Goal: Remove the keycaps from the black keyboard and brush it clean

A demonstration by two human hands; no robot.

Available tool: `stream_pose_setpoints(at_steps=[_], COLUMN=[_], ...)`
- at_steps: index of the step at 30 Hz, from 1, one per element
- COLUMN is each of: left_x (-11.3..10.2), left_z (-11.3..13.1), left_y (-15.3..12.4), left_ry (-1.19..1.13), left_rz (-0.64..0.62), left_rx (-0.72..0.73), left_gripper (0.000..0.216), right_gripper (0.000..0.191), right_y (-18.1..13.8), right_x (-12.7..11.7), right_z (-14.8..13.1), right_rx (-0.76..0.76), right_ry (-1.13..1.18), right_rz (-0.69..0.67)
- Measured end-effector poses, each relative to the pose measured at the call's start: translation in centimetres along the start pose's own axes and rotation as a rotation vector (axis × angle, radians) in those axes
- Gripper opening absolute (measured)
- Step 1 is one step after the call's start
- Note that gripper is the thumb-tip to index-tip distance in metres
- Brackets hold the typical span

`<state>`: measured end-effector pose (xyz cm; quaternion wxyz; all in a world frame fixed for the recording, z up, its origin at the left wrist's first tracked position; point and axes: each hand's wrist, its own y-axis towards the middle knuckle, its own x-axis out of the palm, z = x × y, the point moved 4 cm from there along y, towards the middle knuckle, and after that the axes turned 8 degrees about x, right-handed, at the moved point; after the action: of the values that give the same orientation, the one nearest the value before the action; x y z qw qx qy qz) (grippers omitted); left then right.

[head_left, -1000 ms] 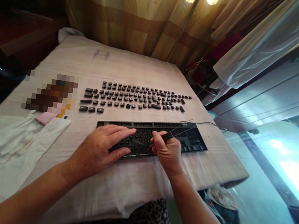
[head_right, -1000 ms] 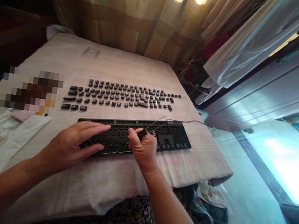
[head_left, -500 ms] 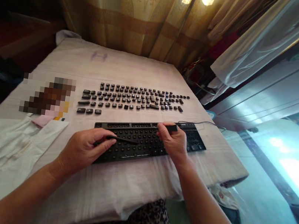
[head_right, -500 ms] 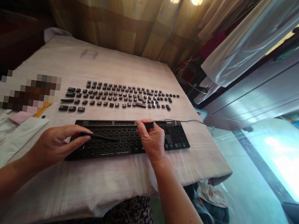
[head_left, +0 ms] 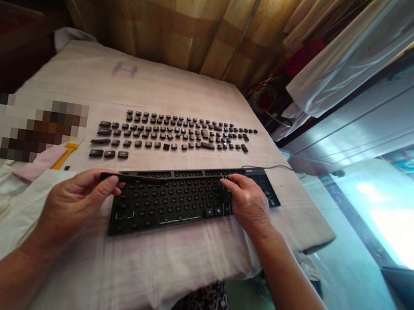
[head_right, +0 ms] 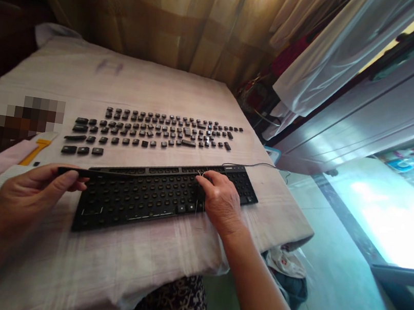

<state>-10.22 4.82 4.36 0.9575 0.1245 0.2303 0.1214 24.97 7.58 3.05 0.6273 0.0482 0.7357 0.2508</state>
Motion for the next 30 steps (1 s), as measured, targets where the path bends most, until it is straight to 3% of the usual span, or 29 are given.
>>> stream_pose_setpoints(at_steps=[4,9,25,30], left_x=[0.1,0.3,0.5,0.3], left_z=[-0.3,-0.9,-1.5,-1.7], left_y=[-0.1,-0.4,-0.6,-0.6], left_ry=[0.038,0.092,0.162,0.152], left_rz=[-0.005,-0.010,-0.056,-0.031], left_rx=[-0.013,-0.018,-0.009,-0.026], left_gripper=[0.033,0.034,0.031,0.030], right_gripper=[0.035,0.022,0.015,0.016], right_y=[-2.5,-5.4,-5.3,-5.2], right_x=[-2.3,-2.8,-1.6,-2.0], right_z=[-2.8,-6.0,-6.7,-8.3], right_rx=[-0.011,-0.065,-0.042,-0.046], right_ry=[0.157,0.185,0.151,0.224], right_rz=[0.110,0.078,-0.016,-0.008])
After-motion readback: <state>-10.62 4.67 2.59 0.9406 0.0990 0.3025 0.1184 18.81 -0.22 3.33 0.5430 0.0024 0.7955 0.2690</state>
